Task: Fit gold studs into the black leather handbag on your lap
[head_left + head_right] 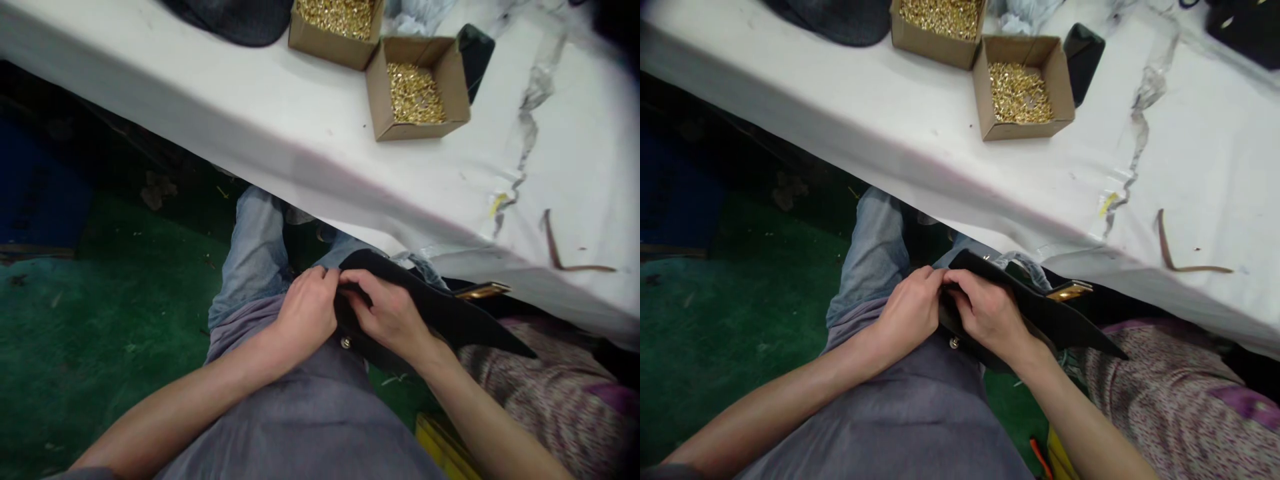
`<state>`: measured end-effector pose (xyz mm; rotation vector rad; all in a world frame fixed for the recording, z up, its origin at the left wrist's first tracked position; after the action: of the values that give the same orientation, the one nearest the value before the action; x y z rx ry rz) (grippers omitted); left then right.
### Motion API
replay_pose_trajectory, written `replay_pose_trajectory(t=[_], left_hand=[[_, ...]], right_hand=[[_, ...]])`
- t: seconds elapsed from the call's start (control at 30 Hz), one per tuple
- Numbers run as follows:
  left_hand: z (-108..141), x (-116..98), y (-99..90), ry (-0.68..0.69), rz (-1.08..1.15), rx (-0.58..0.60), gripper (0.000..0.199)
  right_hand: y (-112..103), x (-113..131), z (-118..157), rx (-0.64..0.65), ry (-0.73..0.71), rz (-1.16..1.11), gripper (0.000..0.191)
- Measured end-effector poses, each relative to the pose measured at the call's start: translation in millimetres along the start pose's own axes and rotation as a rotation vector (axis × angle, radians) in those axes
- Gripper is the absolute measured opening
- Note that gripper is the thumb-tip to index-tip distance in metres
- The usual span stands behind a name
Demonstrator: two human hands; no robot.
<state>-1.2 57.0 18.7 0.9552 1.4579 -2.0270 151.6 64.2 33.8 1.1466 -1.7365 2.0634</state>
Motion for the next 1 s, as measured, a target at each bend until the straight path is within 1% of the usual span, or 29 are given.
replay_pose_trajectory(t=[0.1,0.23,0.3,0.4,0.5,0.6,0.73,0.8,0.9,1.0], left_hand=[[-2,-1,-1.7,0.026,-0.066,0.041,0.036],[-10,2,0.2,0.041,-0.057,0.186,0.036],[-16,6,0.5,0.070,-0.055,0.227,0.034],[-28,16,-1.6,0.098,-0.002,0.227,0.025],[-40,24,-2.8,0.095,0.123,0.261,0.018],[-48,27,-3.0,0.090,0.224,0.320,0.017],[-53,26,-2.1,0.063,0.230,0.358,0.014],[-53,25,1.1,0.036,0.237,0.408,0.013],[-53,25,9.1,-0.005,0.264,0.529,0.018],[-52,25,16.2,-0.019,0.361,0.628,0.015]], right_hand=[[2,-2,1,-0.007,0.042,-0.032,0.031],[5,-5,2,-0.022,0.103,-0.050,0.026],[5,-6,1,-0.017,0.115,-0.048,0.026],[4,-3,-3,0.013,0.096,-0.048,0.030],[3,0,-9,0.079,0.056,-0.028,0.034],[2,3,-15,0.146,0.017,-0.005,0.037],[-1,6,-19,0.167,-0.018,-0.035,0.038],[-3,6,-20,0.172,0.001,-0.062,0.037],[-4,4,-19,0.186,0.063,-0.104,0.035],[-1,-4,-18,0.198,0.148,-0.126,0.039]])
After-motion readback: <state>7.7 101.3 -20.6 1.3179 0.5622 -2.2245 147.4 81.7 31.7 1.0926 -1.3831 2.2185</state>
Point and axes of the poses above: each hand's wrist, its own z-axis away from the middle knuckle, its own y-axis out of the palm, x = y × z, the point moved 6 cm from there along -z, towards the middle knuckle, and after that the axes turned 8 degrees about -x, right-handed, at the moved point
